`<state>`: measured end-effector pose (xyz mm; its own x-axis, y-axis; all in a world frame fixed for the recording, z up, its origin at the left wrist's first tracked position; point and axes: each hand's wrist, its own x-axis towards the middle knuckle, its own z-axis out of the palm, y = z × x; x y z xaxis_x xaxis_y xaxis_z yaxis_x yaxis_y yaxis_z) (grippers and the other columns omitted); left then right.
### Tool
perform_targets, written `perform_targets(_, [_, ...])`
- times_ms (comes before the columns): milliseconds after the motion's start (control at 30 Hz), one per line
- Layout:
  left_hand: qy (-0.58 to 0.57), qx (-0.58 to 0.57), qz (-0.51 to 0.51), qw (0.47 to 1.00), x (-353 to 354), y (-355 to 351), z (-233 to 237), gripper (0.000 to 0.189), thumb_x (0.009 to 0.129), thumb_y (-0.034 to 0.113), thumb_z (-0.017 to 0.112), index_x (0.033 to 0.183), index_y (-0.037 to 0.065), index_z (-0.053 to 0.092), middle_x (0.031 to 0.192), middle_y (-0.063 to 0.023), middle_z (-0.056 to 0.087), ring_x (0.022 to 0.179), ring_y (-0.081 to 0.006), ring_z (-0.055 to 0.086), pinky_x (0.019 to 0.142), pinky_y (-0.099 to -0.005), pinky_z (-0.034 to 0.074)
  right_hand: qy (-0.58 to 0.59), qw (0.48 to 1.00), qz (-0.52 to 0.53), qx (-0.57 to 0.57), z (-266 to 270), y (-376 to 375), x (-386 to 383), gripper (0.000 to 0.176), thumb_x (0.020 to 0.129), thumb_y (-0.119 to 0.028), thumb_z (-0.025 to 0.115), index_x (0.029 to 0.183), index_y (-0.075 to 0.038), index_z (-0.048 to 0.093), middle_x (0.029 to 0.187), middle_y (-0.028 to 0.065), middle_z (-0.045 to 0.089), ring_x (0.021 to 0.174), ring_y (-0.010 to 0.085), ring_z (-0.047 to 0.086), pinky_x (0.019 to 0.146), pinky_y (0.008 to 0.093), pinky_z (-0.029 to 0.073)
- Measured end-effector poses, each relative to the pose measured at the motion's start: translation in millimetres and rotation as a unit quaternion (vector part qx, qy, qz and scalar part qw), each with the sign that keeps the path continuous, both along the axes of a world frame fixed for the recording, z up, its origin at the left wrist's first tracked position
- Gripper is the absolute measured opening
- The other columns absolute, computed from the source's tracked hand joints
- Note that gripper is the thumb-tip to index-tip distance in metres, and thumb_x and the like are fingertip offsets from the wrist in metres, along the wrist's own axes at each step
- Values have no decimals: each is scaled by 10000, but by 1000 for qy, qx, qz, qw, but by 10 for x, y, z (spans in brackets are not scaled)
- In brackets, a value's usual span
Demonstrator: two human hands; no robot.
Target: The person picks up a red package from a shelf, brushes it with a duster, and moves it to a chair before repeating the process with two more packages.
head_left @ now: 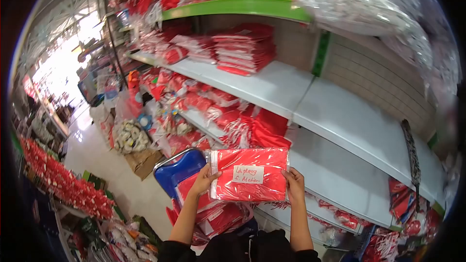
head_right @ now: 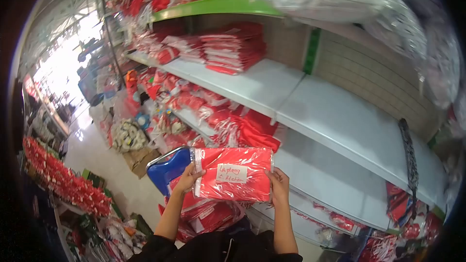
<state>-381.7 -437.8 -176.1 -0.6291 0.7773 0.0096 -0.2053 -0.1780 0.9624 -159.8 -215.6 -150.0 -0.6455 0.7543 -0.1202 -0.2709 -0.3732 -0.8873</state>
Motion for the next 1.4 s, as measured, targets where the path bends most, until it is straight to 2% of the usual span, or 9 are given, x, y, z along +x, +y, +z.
perform_targets(400, [6,135,-148,980,1368,1777,1161,462,840,3,598,1272,10,434,1173,-100,581,1053,-157,564,907,-297,465,0,935,-251,250,968,539,2112,226,871,-101,597,1059,24,575,1010,58,592,863,96,539,733,212,415])
perform_targets(467, [2,169,-183,969,1665,2142,1427,475,843,5,593,1284,10,415,1182,-99,573,1059,-162,561,911,-301,463,-44,850,-342,398,1342,568,2516,266,878,-100,566,1119,10,563,1162,121,513,1022,189,486,855,315,391])
perform_targets(567, [-8,212,-210,954,2156,2643,1809,479,851,1,576,1293,5,392,1185,-109,563,1061,-171,561,908,-308,467,-298,552,-508,590,1746,763,3068,294,831,-97,589,1115,-23,566,1174,154,471,1114,285,420,927,412,330])
perform_targets(667, [-14,218,-228,949,2587,3100,2038,484,859,-3,558,1304,-4,367,1186,-127,551,1046,-184,568,897,-315,476,-413,447,-535,586,1886,1070,3449,375,782,-108,619,1140,-47,527,1165,175,444,1138,362,379,917,468,310])
perform_targets(900, [19,185,-257,948,3355,4067,1931,606,878,-1,531,1388,-56,208,1238,-173,514,1071,-209,548,900,-320,470,-623,562,-390,381,1462,1460,4206,406,794,-125,611,1154,-42,442,889,239,600,885,415,584,683,515,424])
perform_targets(1167, [121,172,-313,926,3780,4274,1792,455,873,12,553,1296,4,386,1185,-107,555,1065,-183,542,919,-308,444,-342,528,-686,365,514,1209,4473,382,949,-239,442,1118,103,424,865,303,593,842,467,565,722,497,418])
perform_targets(1233, [119,177,-337,917,3727,4249,1819,444,870,12,560,1283,0,398,1160,-99,569,1044,-161,542,896,-291,443,-305,685,-613,248,399,964,4255,448,956,-278,433,1139,131,401,813,289,600,783,448,584,679,493,416])
perform_targets(1300, [101,154,-334,924,3740,4203,1868,441,869,-6,552,1284,3,403,1156,-97,569,1042,-157,540,898,-296,437,-340,630,-569,404,-296,1086,4037,498,957,-248,424,1253,138,317,866,359,560,841,469,573,694,468,431])
perform_targets(1400, [158,158,-327,918,3675,4281,1762,436,864,-24,551,1278,-1,417,1158,-93,569,1055,-158,531,919,-287,415,-416,755,-324,390,312,589,3725,399,945,-248,468,1130,100,406,638,182,590,548,324,578,487,418,405])
